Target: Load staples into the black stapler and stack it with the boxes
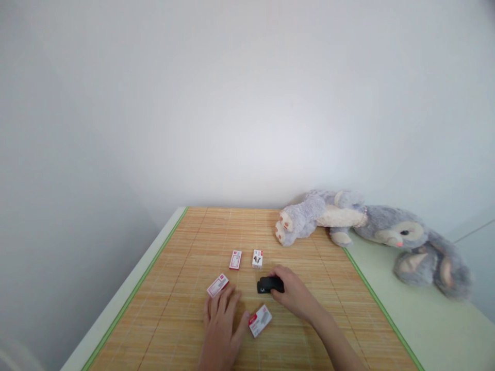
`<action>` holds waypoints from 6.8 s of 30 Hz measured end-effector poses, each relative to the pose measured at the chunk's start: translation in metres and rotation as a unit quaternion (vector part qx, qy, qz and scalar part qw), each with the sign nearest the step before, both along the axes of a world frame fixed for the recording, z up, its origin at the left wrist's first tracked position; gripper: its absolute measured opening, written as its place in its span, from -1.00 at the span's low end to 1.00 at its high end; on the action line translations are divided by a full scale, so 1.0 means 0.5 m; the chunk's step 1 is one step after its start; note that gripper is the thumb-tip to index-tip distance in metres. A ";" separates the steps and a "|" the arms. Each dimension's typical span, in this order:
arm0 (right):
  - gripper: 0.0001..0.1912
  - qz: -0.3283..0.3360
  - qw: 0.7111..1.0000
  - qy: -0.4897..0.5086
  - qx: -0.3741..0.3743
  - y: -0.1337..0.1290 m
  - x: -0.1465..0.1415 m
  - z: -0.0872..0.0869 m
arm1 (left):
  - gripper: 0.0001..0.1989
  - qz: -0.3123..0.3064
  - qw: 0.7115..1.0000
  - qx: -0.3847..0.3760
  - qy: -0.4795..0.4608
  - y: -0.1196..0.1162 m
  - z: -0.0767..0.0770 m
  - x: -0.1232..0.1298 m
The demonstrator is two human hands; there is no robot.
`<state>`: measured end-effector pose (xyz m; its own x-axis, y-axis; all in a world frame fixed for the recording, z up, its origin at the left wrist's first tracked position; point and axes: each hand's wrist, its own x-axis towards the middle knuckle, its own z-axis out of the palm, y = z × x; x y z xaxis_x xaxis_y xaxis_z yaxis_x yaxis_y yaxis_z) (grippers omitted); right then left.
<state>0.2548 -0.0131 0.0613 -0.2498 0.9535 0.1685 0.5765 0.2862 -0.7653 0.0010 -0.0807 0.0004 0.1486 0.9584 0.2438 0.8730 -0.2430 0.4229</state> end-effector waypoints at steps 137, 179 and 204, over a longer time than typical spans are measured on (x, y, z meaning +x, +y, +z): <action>-0.57 0.046 0.979 -0.136 -0.142 -0.095 -0.065 -0.008 | -0.47 -0.151 0.975 -0.118 -0.113 0.038 0.026 -0.021; -0.84 0.029 0.997 -0.066 -0.013 0.021 -0.040 -0.012 | -0.71 0.048 0.998 0.029 0.017 -0.009 0.008 0.002; -0.66 -0.201 0.979 0.007 0.012 -0.074 0.060 -0.122 | -0.33 0.025 0.999 0.012 0.018 0.137 0.019 -0.004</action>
